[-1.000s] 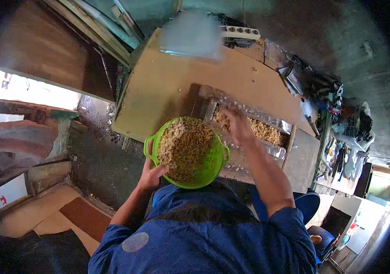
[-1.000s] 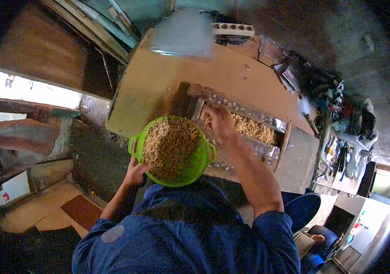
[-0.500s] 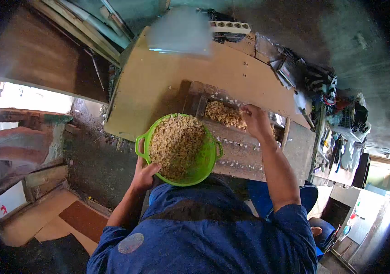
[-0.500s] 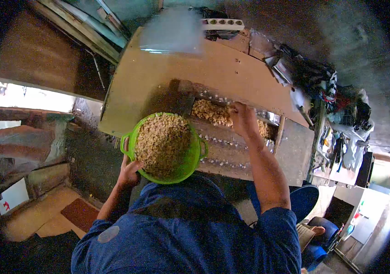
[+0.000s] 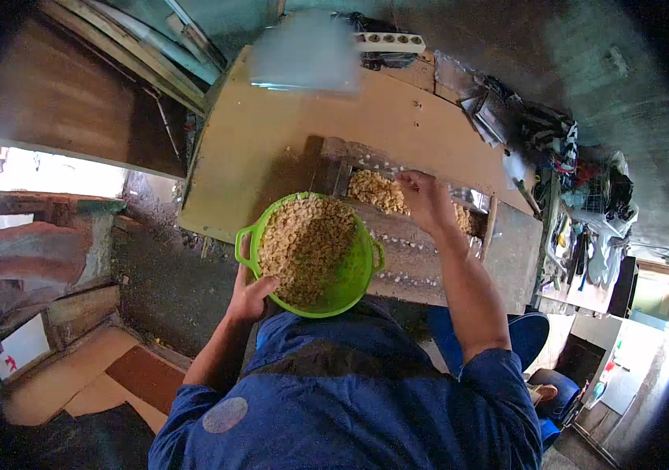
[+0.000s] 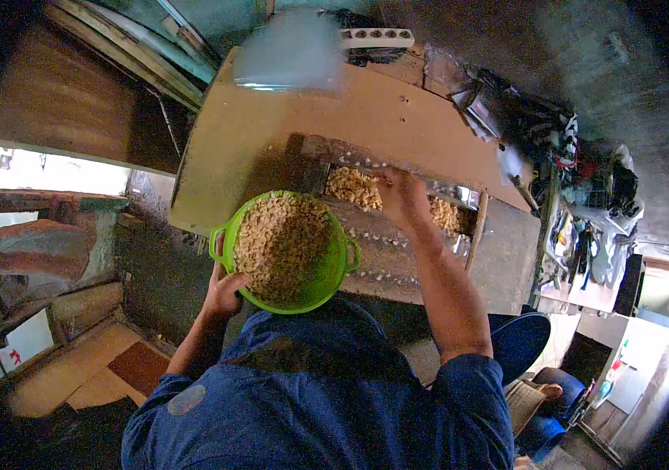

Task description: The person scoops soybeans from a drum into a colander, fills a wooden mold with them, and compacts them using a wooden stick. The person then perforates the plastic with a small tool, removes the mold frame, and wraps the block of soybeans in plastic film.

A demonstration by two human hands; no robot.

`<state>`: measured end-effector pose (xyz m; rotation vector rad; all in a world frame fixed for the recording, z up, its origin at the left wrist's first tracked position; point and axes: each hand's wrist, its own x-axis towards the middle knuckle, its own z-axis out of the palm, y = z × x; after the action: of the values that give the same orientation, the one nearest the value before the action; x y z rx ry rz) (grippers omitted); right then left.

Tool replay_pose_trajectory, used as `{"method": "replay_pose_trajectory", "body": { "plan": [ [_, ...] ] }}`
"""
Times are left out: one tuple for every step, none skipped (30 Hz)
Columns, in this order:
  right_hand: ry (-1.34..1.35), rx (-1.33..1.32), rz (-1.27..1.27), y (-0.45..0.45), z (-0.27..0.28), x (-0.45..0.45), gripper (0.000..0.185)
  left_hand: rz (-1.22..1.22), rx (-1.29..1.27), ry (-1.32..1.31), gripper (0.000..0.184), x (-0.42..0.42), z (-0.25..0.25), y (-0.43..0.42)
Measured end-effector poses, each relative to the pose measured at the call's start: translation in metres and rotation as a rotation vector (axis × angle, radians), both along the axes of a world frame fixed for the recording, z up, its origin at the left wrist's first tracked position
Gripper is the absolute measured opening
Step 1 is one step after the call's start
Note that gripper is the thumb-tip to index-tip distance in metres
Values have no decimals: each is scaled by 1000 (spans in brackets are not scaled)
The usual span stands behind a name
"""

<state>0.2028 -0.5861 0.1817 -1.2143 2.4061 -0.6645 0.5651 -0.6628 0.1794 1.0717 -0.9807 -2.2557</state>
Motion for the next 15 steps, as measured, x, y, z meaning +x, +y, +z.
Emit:
{"method": "replay_pose_trajectory", "body": {
  "plan": [
    [2, -4, -9, -2, 5, 2, 22, -3, -65, 12, 105, 1, -6, 1],
    [3, -7, -17, -4, 10, 4, 21, -1, -97, 14, 105, 3, -10, 2],
    [-2, -6, -12, -5, 17, 9, 21, 1, -129, 16, 105, 3, -10, 3],
    [-17, -5, -23, -6, 27, 15, 21, 36, -59, 11, 105, -1, 0, 2],
    [-34, -5, -33, -5, 35, 22, 22, 73, 12, 6, 105, -1, 6, 2],
    [-40, -6, -25, -6, 43, 36, 22, 81, 11, 1, 105, 2, -2, 3],
    [-110, -31, 4, -6, 50, 56, 22, 52, -54, 16, 105, 5, -17, 5],
    [-179, -57, 29, -6, 52, 74, 22, 35, -87, 23, 105, 6, -20, 5],
    [-198, 11, 189, -5, 46, 88, 24, 18, -120, 29, 105, 7, -22, 5],
    [-216, 81, 346, -3, 37, 101, 26, -9, -160, 14, 104, 4, -18, 4],
    [-142, 229, 445, -2, 28, 119, 28, -29, -179, 9, 103, 1, -14, 3],
    [-68, 378, 539, 0, 22, 136, 30, -49, -198, 4, 103, -2, -9, 2],
    [-69, 379, 528, 4, 19, 149, 30, -42, -177, 13, 101, -5, -2, 0],
    [21, 410, 603, 7, 17, 161, 33, -44, -167, 17, 101, -7, 7, -1],
    [113, 440, 678, 7, 16, 167, 36, -46, -156, 22, 100, -9, 17, -2]
  ]
}}
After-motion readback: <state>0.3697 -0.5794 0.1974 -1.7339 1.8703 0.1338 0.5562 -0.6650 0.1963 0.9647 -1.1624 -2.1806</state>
